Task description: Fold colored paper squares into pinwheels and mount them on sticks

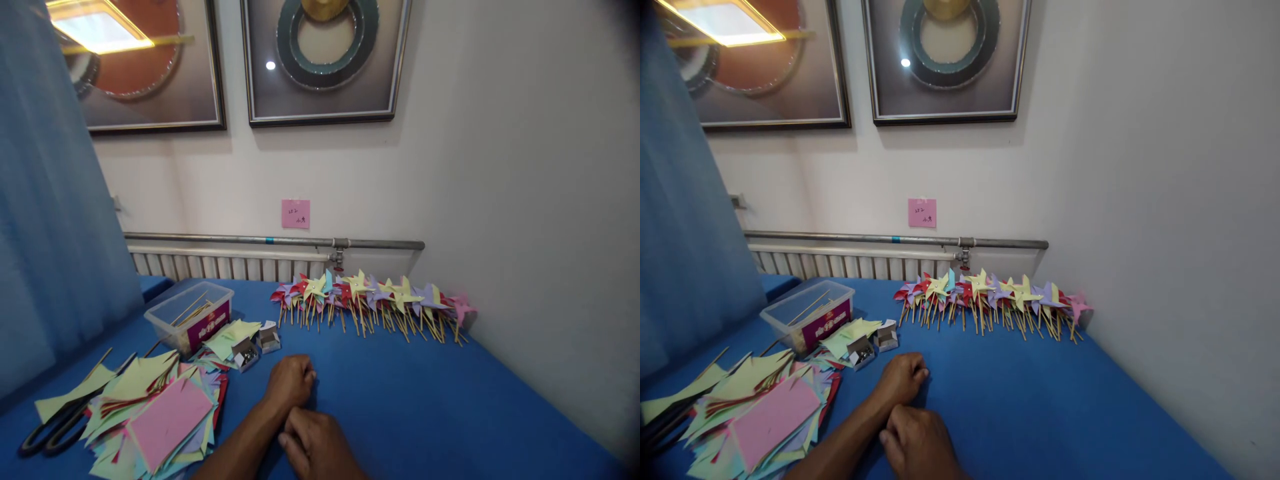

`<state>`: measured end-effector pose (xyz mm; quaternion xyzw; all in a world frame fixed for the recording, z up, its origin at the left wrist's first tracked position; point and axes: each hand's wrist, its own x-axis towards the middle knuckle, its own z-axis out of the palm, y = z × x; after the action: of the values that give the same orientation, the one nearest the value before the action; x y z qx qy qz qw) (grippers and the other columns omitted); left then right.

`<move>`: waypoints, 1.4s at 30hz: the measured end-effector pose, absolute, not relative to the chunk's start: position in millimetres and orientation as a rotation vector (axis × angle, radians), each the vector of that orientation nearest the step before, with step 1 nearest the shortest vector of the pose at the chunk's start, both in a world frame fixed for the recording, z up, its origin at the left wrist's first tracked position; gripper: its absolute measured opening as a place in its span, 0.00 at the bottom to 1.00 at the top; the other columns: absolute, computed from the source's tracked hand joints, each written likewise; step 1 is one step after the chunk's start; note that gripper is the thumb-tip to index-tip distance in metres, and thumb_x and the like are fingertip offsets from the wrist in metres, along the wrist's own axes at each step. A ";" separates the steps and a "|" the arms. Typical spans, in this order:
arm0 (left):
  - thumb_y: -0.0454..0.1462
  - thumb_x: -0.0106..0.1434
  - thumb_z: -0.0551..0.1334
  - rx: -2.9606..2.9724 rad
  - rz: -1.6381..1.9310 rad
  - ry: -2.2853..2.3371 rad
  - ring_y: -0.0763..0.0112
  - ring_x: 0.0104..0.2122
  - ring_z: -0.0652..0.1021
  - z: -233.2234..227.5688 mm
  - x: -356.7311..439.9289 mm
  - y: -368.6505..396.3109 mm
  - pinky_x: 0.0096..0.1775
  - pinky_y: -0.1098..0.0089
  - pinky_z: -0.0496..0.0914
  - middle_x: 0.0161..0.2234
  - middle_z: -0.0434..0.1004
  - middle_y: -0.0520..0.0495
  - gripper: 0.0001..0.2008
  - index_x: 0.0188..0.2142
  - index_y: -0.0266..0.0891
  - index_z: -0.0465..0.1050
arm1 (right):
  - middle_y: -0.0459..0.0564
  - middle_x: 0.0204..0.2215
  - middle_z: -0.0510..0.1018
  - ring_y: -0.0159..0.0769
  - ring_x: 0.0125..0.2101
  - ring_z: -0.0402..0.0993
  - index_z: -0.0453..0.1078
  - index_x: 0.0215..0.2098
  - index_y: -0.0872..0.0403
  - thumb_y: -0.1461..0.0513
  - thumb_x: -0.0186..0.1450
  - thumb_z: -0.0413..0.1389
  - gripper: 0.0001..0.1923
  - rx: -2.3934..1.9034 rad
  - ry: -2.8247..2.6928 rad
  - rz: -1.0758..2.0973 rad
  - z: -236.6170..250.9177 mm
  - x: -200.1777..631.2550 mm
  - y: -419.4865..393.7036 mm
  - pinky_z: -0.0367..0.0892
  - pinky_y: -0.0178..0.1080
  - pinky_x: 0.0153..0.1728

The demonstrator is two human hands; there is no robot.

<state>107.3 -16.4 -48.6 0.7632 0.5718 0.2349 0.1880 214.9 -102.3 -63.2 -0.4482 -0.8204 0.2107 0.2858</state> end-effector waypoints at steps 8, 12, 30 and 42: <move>0.36 0.66 0.58 2.224 0.672 1.772 0.66 0.37 0.77 -22.4 102.5 -26.0 0.37 0.69 0.61 0.37 0.82 0.44 0.09 0.36 0.39 0.77 | 0.42 0.23 0.72 0.31 0.26 0.66 0.63 0.29 0.51 0.61 0.68 0.51 0.09 -1.206 -1.992 0.702 -49.9 230.9 -89.9 0.54 0.34 0.29; 0.35 0.68 0.55 2.367 0.747 1.842 0.66 0.36 0.78 0.7 93.9 -47.9 0.36 0.69 0.62 0.36 0.80 0.45 0.11 0.36 0.40 0.76 | 0.40 0.21 0.69 0.31 0.24 0.63 0.61 0.27 0.51 0.62 0.68 0.51 0.10 -1.252 -1.970 0.729 -45.8 232.7 -87.8 0.51 0.35 0.28; 0.38 0.69 0.49 2.314 0.605 2.463 0.58 0.40 0.80 -50.5 -80.8 -147.5 0.46 0.60 0.68 0.37 0.83 0.42 0.18 0.35 0.41 0.79 | 0.40 0.20 0.66 0.30 0.23 0.61 0.61 0.27 0.51 0.58 0.69 0.50 0.13 -1.220 -1.927 0.777 -46.7 230.1 -85.2 0.50 0.35 0.27; 0.46 0.61 0.60 1.318 1.762 2.375 0.60 0.35 0.79 24.2 -40.9 -123.1 0.39 0.64 0.68 0.33 0.82 0.46 0.13 0.37 0.41 0.77 | 0.40 0.19 0.66 0.31 0.22 0.61 0.64 0.27 0.51 0.56 0.69 0.50 0.13 -1.225 -1.846 0.798 -51.0 228.5 -82.2 0.51 0.35 0.26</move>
<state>-40.9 -123.1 24.2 0.4066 0.7327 0.5437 -0.0482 228.5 -82.2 -51.0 -0.4805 -0.7241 0.3129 0.3832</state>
